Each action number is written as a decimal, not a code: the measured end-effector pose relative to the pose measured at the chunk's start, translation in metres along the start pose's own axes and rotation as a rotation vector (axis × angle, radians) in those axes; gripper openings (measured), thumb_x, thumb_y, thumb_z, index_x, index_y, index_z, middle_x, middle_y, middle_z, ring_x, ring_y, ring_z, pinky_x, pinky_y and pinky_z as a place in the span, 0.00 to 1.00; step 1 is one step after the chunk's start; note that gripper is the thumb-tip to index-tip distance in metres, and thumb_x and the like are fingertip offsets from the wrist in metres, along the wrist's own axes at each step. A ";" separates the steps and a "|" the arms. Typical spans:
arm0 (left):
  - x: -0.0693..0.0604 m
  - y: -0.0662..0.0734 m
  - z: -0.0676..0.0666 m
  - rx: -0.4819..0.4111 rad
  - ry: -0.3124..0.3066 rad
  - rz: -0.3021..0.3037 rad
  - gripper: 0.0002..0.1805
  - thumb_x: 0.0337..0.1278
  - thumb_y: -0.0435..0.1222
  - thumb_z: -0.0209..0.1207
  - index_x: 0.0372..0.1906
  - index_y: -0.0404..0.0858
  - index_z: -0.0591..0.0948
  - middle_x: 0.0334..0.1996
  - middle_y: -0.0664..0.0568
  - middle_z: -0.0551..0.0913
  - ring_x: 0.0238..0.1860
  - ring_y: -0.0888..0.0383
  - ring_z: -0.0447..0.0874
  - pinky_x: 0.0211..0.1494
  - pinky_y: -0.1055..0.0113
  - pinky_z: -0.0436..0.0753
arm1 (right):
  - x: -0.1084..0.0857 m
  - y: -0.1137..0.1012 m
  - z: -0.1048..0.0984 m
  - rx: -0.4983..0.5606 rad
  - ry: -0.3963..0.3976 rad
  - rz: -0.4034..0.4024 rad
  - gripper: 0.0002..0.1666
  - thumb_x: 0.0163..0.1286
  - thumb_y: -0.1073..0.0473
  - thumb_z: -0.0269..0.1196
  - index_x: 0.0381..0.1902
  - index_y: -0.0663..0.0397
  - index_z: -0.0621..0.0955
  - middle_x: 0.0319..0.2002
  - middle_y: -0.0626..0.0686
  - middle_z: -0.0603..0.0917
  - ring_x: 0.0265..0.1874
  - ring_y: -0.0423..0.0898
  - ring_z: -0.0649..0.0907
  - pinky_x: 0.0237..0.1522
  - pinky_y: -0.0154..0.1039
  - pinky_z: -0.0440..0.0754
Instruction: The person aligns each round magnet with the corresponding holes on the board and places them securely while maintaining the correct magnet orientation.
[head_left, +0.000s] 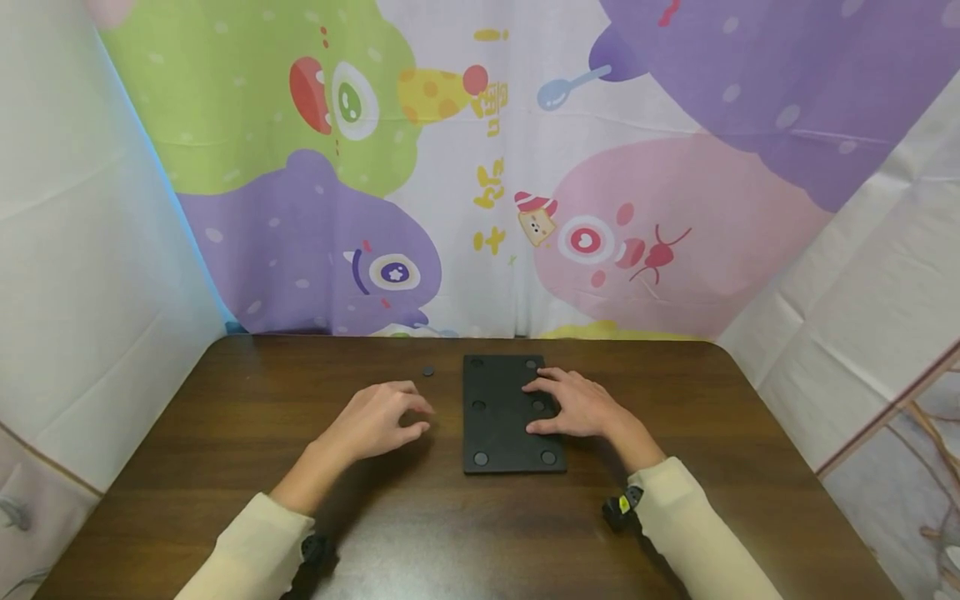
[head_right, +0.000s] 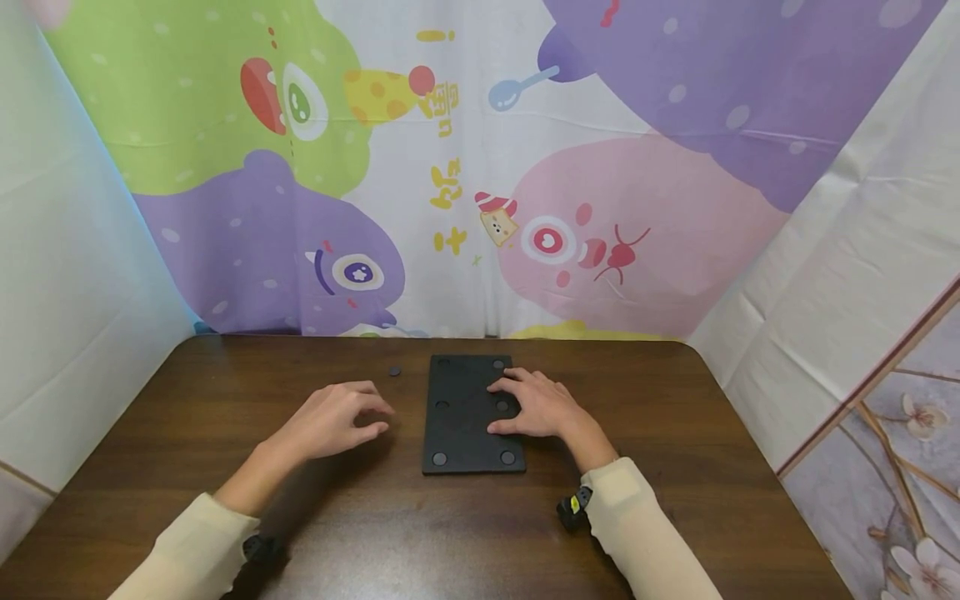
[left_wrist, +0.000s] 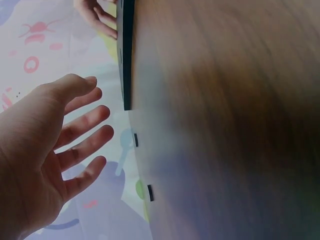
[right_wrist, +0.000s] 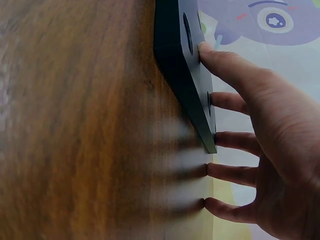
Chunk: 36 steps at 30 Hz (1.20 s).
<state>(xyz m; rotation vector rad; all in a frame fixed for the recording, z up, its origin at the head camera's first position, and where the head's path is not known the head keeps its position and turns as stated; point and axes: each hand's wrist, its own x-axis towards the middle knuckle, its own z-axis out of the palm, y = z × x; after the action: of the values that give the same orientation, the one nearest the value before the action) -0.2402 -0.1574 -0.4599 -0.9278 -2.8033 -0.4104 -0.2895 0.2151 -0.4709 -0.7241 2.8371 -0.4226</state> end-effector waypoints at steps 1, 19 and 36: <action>-0.001 -0.001 0.000 0.000 0.000 -0.006 0.08 0.69 0.41 0.76 0.49 0.49 0.97 0.45 0.55 0.93 0.38 0.57 0.92 0.39 0.62 0.88 | 0.000 0.000 0.000 -0.002 0.000 -0.001 0.44 0.71 0.30 0.75 0.78 0.38 0.81 0.86 0.62 0.71 0.82 0.71 0.74 0.75 0.79 0.76; -0.017 -0.025 -0.006 -0.038 0.004 -0.091 0.08 0.69 0.43 0.75 0.48 0.50 0.97 0.46 0.56 0.94 0.41 0.52 0.94 0.38 0.58 0.88 | 0.000 0.002 0.001 0.000 0.001 -0.011 0.44 0.71 0.29 0.74 0.79 0.38 0.81 0.86 0.62 0.71 0.81 0.71 0.75 0.74 0.80 0.76; -0.020 -0.037 -0.006 -0.046 -0.001 -0.134 0.07 0.69 0.43 0.75 0.48 0.49 0.96 0.46 0.55 0.94 0.40 0.52 0.94 0.36 0.57 0.86 | 0.001 0.001 0.000 0.005 -0.019 -0.002 0.44 0.72 0.30 0.74 0.80 0.38 0.80 0.87 0.63 0.70 0.83 0.71 0.73 0.77 0.80 0.74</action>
<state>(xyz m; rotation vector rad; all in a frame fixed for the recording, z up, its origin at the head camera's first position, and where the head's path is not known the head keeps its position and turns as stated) -0.2466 -0.1990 -0.4660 -0.7514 -2.8782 -0.4938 -0.2903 0.2154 -0.4715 -0.7258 2.8169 -0.4212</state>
